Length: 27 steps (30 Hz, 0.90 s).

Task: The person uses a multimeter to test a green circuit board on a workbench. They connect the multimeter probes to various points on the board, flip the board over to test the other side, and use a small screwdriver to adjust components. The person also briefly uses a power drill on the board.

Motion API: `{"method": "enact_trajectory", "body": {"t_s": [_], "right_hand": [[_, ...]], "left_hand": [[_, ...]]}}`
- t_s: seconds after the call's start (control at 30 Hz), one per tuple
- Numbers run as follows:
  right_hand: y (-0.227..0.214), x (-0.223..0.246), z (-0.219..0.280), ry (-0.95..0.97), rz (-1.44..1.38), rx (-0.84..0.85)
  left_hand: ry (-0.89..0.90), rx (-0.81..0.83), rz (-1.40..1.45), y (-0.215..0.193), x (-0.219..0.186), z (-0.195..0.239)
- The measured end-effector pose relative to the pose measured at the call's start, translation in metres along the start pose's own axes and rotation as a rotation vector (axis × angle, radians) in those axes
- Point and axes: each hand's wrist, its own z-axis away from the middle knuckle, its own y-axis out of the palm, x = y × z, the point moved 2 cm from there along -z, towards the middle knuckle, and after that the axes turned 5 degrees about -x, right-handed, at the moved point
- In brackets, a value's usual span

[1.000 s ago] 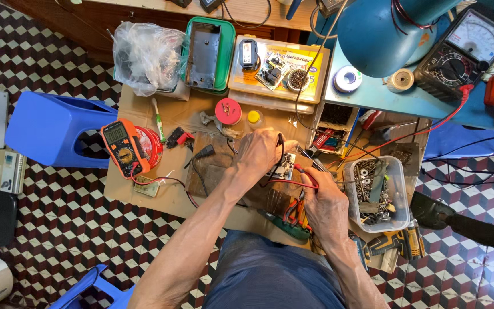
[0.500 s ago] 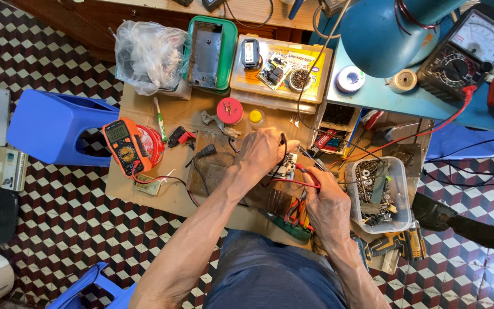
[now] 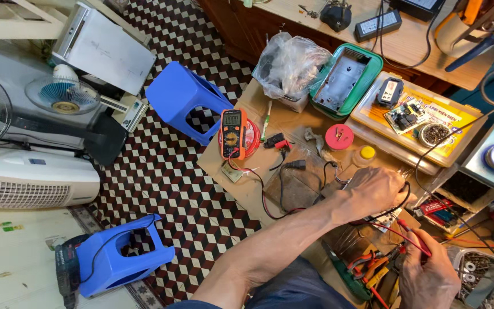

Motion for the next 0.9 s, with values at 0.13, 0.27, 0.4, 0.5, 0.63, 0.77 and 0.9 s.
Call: {"method": "enact_trajectory", "body": {"t_s": [0.13,0.27,0.4,0.5,0.63,0.77,0.9], "right_hand": [[0.004,-0.012,0.002,-0.023,0.002,-0.004],[0.005,-0.013,0.001,-0.045,0.008,-0.005],[0.006,-0.008,0.000,-0.015,-0.039,-0.013],[0.004,-0.007,-0.001,-0.001,-0.029,-0.001],[0.006,-0.009,-0.001,-0.009,-0.048,-0.005],[0.009,-0.011,-0.002,-0.019,-0.132,-0.012],[0.006,-0.005,-0.001,0.009,-0.152,0.003]], "left_hand": [[-0.042,0.065,-0.090,-0.002,-0.001,-0.002],[-0.046,0.071,-0.091,-0.006,-0.004,-0.002],[-0.001,0.007,-0.111,-0.007,-0.008,-0.003],[-0.004,0.030,-0.113,-0.009,-0.009,-0.003],[-0.033,0.065,-0.132,-0.013,-0.011,-0.002],[-0.058,0.094,-0.105,-0.016,-0.012,-0.002],[-0.025,0.035,-0.086,-0.017,-0.012,-0.001]]}}
